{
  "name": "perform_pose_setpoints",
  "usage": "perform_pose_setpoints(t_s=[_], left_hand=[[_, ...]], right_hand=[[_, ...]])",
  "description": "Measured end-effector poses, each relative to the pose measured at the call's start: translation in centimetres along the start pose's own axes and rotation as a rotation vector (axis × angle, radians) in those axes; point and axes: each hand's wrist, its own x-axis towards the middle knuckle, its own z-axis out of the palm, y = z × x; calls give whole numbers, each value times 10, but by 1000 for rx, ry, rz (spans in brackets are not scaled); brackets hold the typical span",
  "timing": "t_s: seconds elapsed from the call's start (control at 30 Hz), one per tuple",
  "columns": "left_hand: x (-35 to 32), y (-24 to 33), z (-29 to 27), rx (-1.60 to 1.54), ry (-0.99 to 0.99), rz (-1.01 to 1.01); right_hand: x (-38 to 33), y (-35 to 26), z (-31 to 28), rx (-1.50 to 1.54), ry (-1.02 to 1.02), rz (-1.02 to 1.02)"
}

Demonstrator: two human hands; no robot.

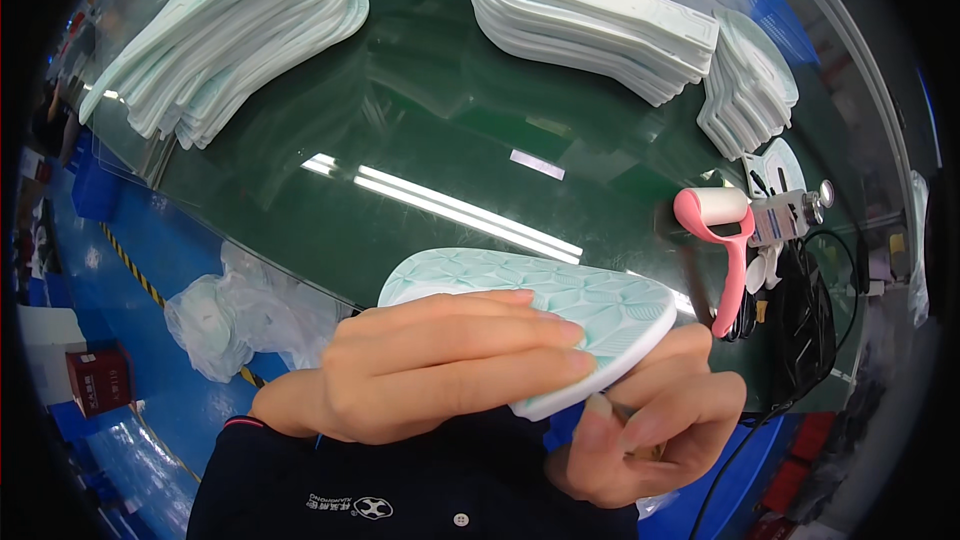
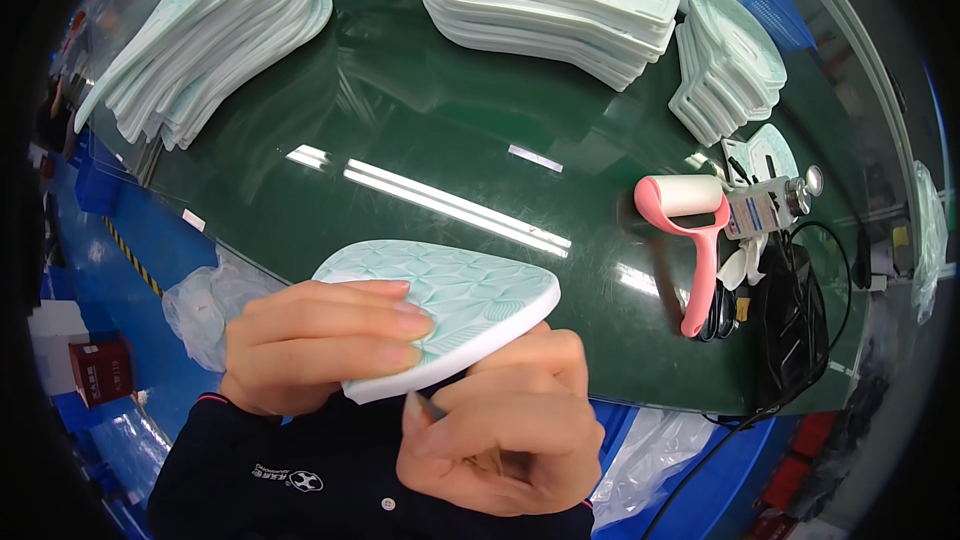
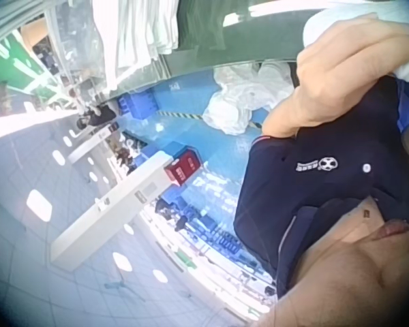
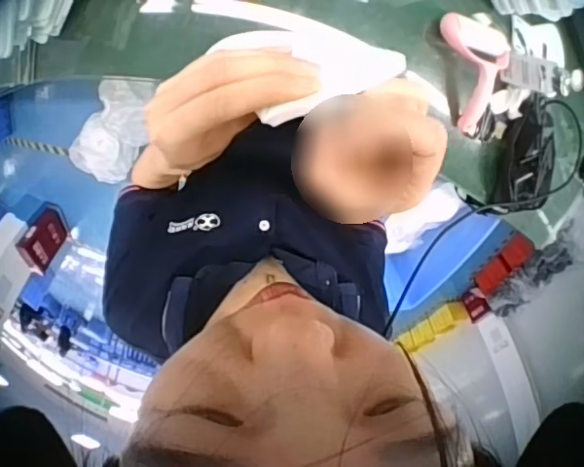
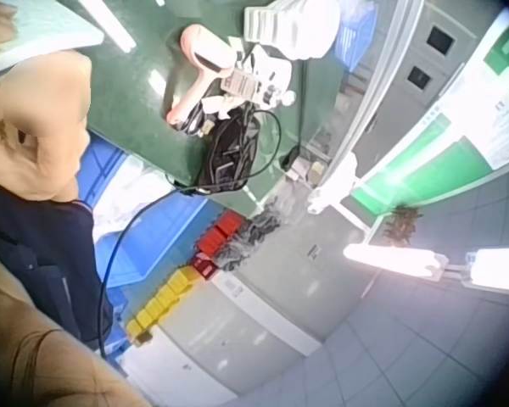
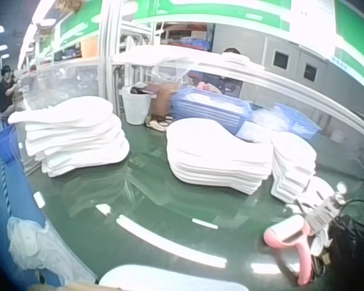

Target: The person deburrs and smooths the edges of white plastic shoe insoles using a small sanding block. They handle each insole individually, rotating it to access different edges and surfaces, then place the finished items into a stack.

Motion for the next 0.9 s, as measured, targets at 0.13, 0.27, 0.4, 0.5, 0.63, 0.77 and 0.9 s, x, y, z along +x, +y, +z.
perform_pose_setpoints(t_s=[0.13, 0.27, 0.4, 0.5, 0.63, 0.77, 0.9], left_hand=[[1, 2, 1, -6, 4, -8], [1, 0, 2, -7, 3, 10], [0, -1, 2, 14, 4, 13], [3, 3, 1, -33, -1, 16], [4, 7, -2, -45, -12, 4], [6, 10, -1, -22, -22, 13], [3, 7, -3, -50, -9, 24]], right_hand=[[2, -2, -4, -48, -95, -36], [2, 1, -6, 2, -87, -62], [5, 4, -6, -58, -143, -108], [7, 1, -18, -61, -53, -84], [-1, -2, -6, 87, -34, -75], [-6, 3, -13, -46, -88, -173], [-5, 2, -11, -51, -157, -175]])
